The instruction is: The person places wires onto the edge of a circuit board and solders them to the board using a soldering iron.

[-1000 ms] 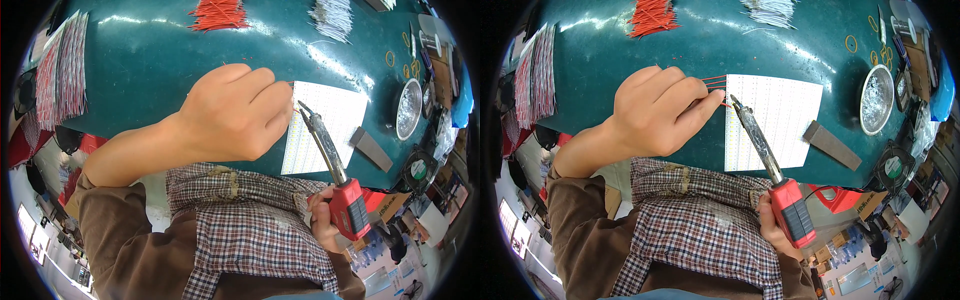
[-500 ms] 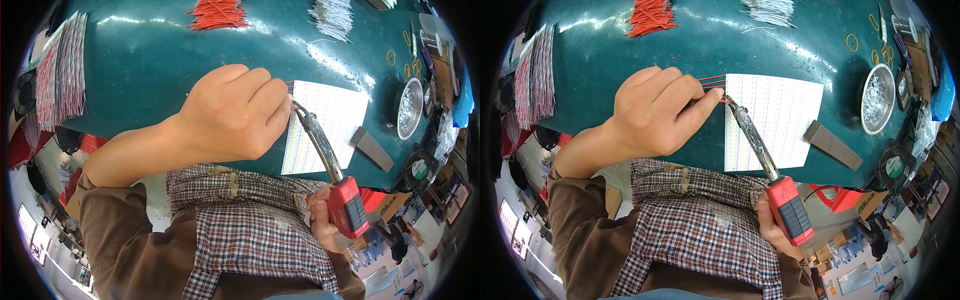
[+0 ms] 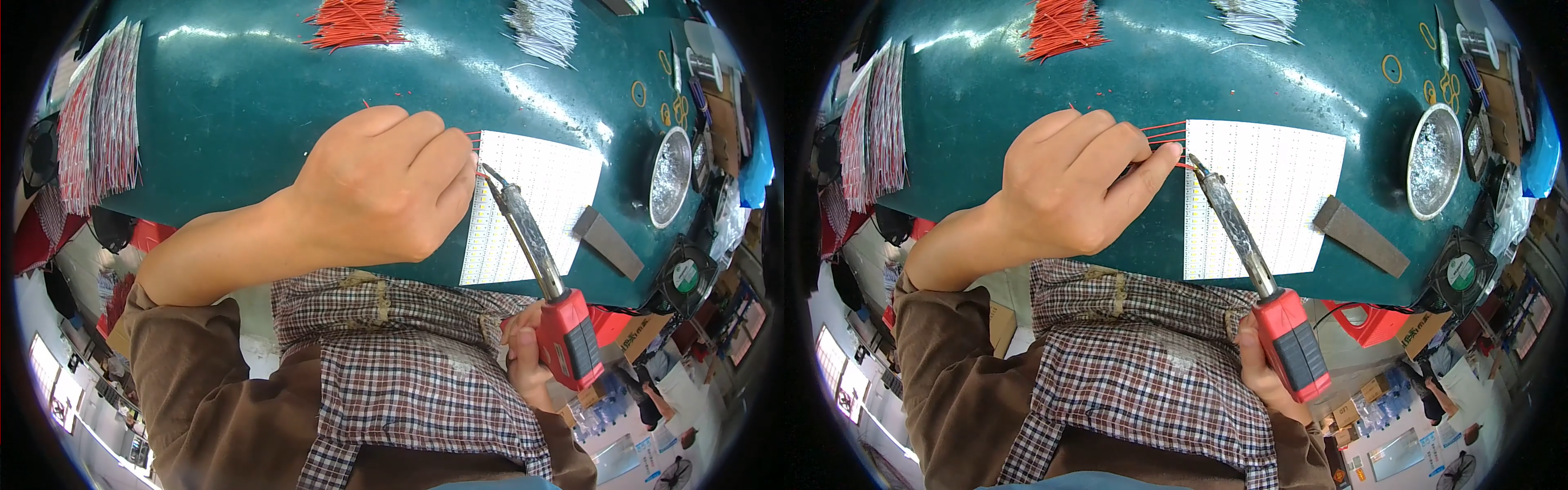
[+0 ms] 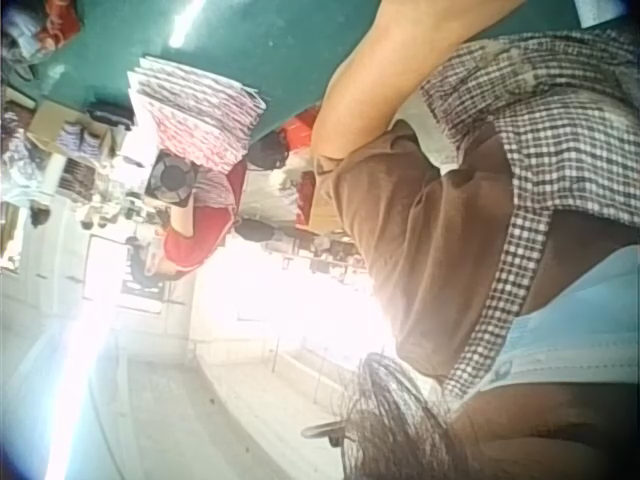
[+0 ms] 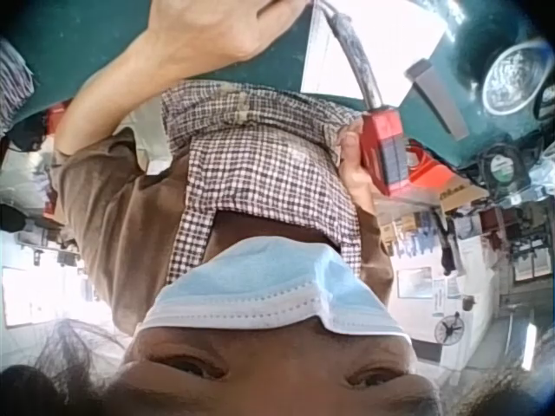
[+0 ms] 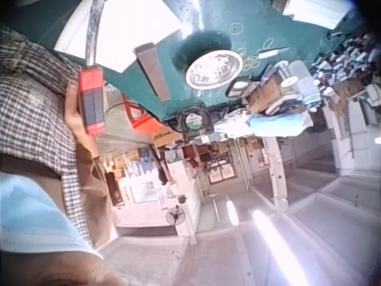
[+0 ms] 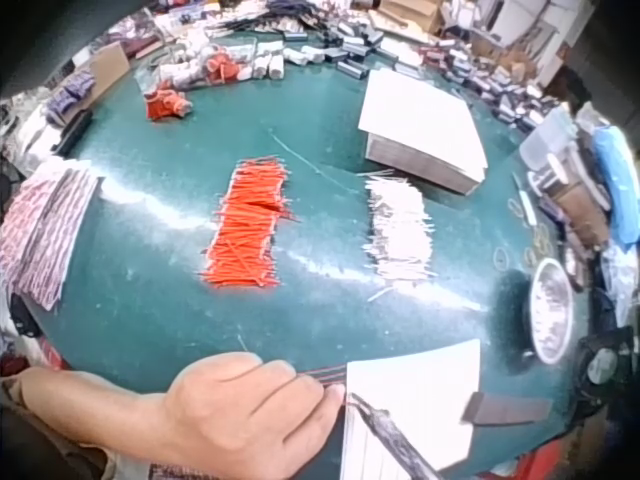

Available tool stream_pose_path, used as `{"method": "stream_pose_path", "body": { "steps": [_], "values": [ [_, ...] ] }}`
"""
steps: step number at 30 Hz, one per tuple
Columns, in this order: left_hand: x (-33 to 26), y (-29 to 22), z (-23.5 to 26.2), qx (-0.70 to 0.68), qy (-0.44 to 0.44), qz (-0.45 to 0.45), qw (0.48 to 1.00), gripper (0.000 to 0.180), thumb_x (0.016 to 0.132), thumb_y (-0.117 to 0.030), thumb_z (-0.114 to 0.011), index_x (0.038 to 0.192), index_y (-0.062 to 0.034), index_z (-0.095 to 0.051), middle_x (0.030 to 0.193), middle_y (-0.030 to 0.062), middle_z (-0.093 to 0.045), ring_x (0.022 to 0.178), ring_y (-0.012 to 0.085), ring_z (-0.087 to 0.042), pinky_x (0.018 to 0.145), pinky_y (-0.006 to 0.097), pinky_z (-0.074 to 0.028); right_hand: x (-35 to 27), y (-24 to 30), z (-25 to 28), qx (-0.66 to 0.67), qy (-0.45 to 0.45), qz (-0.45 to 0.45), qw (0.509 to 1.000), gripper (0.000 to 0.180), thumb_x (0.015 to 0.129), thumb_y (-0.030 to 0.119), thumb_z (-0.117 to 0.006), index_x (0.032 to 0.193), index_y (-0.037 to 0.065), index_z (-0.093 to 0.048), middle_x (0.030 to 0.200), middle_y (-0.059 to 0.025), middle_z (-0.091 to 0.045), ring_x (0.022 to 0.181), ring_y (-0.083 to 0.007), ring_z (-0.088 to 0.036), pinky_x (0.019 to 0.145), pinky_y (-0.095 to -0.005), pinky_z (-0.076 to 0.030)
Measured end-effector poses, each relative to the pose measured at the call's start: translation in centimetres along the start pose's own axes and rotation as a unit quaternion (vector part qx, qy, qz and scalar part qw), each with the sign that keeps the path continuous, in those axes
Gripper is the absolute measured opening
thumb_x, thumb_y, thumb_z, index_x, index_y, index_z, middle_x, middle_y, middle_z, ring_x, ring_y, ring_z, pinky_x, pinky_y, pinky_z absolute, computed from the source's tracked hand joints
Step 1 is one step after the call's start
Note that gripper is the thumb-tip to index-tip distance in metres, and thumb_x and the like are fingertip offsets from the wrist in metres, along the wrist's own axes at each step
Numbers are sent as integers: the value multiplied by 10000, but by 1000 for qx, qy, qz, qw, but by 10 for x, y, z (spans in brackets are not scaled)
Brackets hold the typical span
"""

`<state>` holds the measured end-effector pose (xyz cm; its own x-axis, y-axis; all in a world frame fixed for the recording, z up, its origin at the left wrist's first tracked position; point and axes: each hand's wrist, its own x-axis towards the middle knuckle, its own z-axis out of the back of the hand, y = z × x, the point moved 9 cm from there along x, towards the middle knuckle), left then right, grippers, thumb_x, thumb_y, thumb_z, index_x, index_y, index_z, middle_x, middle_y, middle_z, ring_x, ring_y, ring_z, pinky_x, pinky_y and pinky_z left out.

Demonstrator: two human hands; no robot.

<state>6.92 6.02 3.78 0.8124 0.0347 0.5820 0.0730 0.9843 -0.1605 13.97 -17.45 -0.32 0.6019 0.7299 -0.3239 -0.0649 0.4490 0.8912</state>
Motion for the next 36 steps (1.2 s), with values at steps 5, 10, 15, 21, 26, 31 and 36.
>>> {"method": "stream_pose_path", "body": {
  "steps": [5, 10, 15, 21, 26, 31, 36],
  "values": [
    [4, -1, -1, 3, 3, -2, 1000, 206, 652, -78, -743, 853, -38, -720, 695, 1, -513, 571, 133, -493, 460, 275, -317, -3, -6, 5, -55, 14, -3, 998, 297, 945, 264, -607, 893, -3, -489, 672, -32, -448, 484, -86, -417, 479, -245, -403],
    [3, -1, -1, 2, 3, -2, 1000, 206, 651, -79, -742, 851, -38, -718, 701, 1, -514, 574, 133, -492, 462, 275, -327, 3, 9, 0, 36, -20, 26, 999, 315, 946, 277, -611, 1032, 2, -485, 663, -26, -445, 465, -79, -401, 473, -248, -397],
    [3, -2, -1, 8, 2, -5, 1000, 201, 655, -83, -741, 850, -43, -719, 709, 1, -523, 576, 132, -488, 463, 273, -327, 2, 7, 1, 40, -20, 13, 999, 335, 950, 287, -605, 1120, 25, -481, 644, -13, -436, 448, -73, -382, 470, -248, -390],
    [5, -2, 3, -8, -2, 7, 1000, 212, 662, -91, -749, 870, -54, -728, 727, 1, -547, 582, 131, -486, 465, 276, -318, 0, 7, 3, 88, -53, 30, 994, 333, 952, 277, -601, 1142, 33, -475, 616, -2, -420, 444, -73, -370, 468, -249, -387],
    [-1, -6, 2, -22, 16, -8, 1000, 254, 652, -76, -745, 904, -43, -738, 728, 6, -552, 584, 131, -501, 473, 276, -325, -5, 4, 5, 53, -31, 29, 998, 356, 948, 280, -608, 1153, 26, -464, 614, -3, -422, 446, -75, -372, 474, -251, -394],
    [0, -4, 2, -47, 22, 4, 999, 229, 645, -68, -746, 872, -34, -735, 720, 10, -555, 582, 135, -512, 473, 272, -335, -10, -3, 8, 0, 4, 19, 1000, 324, 945, 278, -615, 1076, 15, -480, 618, -8, -434, 459, -79, -398, 486, -253, -410],
    [0, -3, 3, -51, 12, 8, 999, 197, 645, -70, -754, 838, -37, -733, 710, 7, -559, 574, 137, -512, 471, 272, -336, -12, -8, 9, -87, 41, 35, 995, 294, 939, 274, -628, 972, 17, -489, 635, -20, -447, 471, -83, -417, 495, -255, -422]
  ]
}}
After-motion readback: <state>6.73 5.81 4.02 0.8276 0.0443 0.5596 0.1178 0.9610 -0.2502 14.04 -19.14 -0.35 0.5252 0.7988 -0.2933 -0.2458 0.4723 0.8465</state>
